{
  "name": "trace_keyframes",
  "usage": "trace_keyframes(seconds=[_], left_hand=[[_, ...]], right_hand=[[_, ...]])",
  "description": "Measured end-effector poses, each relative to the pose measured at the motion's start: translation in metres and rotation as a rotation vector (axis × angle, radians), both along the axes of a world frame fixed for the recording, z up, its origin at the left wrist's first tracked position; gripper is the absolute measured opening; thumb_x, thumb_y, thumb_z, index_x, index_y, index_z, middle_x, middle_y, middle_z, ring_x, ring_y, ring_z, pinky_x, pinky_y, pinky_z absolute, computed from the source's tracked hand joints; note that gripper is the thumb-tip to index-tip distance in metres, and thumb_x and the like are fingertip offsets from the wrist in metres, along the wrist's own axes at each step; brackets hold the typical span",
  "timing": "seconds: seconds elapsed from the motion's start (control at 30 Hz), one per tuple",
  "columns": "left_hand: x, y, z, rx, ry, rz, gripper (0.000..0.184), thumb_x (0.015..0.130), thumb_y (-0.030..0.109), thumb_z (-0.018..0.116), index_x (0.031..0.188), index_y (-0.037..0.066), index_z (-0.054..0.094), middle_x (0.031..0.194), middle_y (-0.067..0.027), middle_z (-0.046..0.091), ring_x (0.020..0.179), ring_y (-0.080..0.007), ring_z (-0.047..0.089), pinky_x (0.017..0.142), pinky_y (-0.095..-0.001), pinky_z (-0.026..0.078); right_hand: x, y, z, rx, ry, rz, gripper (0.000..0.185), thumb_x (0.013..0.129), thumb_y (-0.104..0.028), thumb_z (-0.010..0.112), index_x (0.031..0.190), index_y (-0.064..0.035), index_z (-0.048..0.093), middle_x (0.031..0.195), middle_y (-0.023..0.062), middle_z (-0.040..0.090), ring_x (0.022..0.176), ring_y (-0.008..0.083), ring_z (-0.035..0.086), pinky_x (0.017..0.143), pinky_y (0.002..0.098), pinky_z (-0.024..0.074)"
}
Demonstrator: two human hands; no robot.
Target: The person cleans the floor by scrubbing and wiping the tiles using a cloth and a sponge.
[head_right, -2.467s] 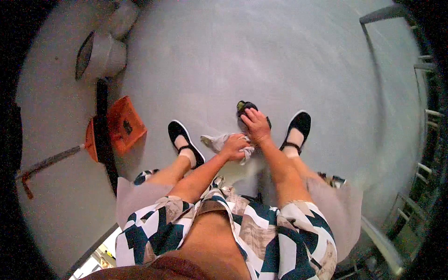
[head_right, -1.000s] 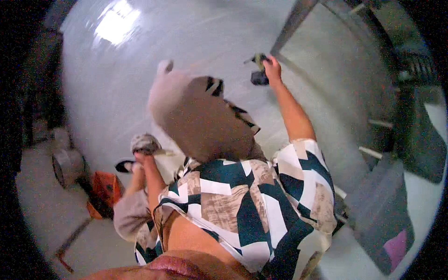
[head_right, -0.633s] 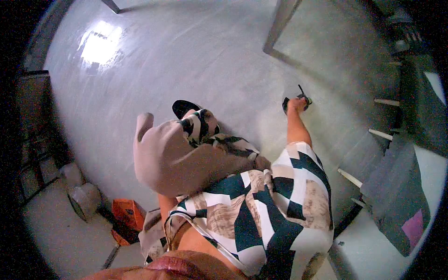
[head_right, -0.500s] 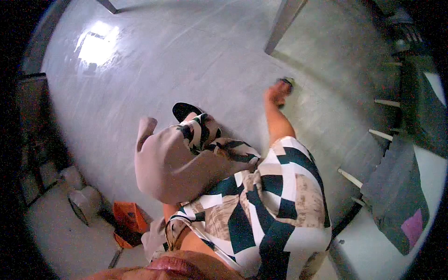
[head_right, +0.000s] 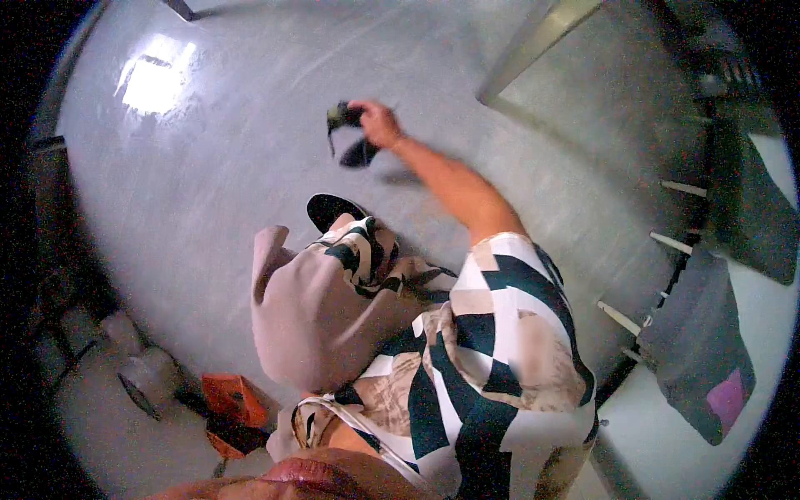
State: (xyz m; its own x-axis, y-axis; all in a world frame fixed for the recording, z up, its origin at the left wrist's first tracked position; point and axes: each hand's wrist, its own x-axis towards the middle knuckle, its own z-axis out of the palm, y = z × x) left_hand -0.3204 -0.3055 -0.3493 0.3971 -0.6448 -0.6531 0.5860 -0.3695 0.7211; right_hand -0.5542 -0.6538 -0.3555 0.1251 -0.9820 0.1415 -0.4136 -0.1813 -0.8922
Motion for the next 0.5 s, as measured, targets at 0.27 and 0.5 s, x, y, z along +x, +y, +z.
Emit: trace_keyframes(seconds=[0.27,0.5], left_hand=[[-0.007,0.038,0.011,0.055,-0.011,-0.017,0.038,0.087,0.028,0.04,0.108,0.002,0.059,0.107,-0.0116,0.059,0.097,-0.0284,0.056,0.089,-0.0434,0.045],[-0.03,0.056,-0.002,-0.006,0.005,0.005,0.037,0.086,0.027,0.042,0.107,0.002,0.059,0.105,-0.0108,0.059,0.096,-0.0268,0.057,0.089,-0.0419,0.045]], right_hand=[[-0.188,-0.065,-0.011,-0.094,0.859,-0.566,0.042,0.083,-0.006,0.047,0.125,-0.0086,0.045,0.113,0.0201,0.056,0.105,0.0361,0.053,0.089,0.043,0.043],[-0.086,-0.035,-0.054,-0.137,0.358,-0.678,0.042,0.09,-0.04,0.047,0.117,-0.0079,0.052,0.115,0.017,0.054,0.103,0.0336,0.052,0.087,0.0454,0.0406]])
